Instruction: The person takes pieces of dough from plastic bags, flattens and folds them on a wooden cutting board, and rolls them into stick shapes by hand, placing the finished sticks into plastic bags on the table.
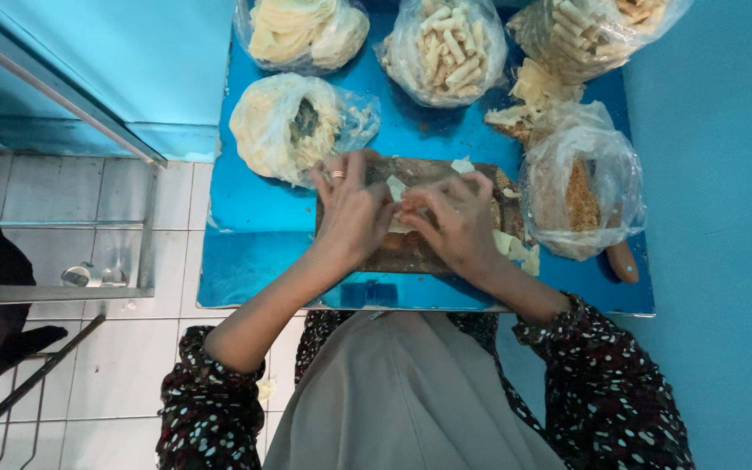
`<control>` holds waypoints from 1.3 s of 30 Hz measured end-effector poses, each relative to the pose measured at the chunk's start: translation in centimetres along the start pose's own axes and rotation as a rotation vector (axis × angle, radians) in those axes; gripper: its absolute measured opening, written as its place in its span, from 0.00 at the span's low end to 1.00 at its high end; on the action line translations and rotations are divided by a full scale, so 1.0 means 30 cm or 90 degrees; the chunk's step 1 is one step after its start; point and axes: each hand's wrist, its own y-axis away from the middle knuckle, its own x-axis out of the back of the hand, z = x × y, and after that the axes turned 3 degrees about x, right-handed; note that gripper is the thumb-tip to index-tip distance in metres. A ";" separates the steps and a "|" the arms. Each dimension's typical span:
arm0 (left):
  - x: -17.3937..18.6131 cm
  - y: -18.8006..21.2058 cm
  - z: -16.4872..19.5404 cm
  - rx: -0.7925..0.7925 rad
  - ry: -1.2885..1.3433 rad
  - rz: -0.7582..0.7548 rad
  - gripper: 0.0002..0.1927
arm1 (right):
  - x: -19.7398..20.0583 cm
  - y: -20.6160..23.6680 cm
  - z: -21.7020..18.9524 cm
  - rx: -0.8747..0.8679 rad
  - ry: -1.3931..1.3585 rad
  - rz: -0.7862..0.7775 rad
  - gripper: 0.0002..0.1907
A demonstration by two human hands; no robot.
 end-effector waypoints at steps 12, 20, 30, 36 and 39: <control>0.011 0.016 -0.022 -0.056 0.010 0.002 0.07 | -0.017 -0.035 0.021 -0.127 -0.089 -0.043 0.14; 0.055 0.032 0.002 -0.012 -0.029 -0.026 0.34 | -0.007 -0.049 0.010 -0.051 0.001 -0.042 0.10; 0.049 0.047 0.012 -0.017 -0.074 0.016 0.36 | -0.052 -0.111 -0.003 -0.038 0.167 -0.111 0.13; 0.041 0.049 0.003 -0.013 -0.078 0.017 0.38 | -0.085 -0.141 0.043 -0.072 0.207 -0.097 0.17; 0.044 0.049 0.004 -0.009 -0.087 0.010 0.38 | -0.078 -0.177 0.084 -0.103 0.176 -0.066 0.21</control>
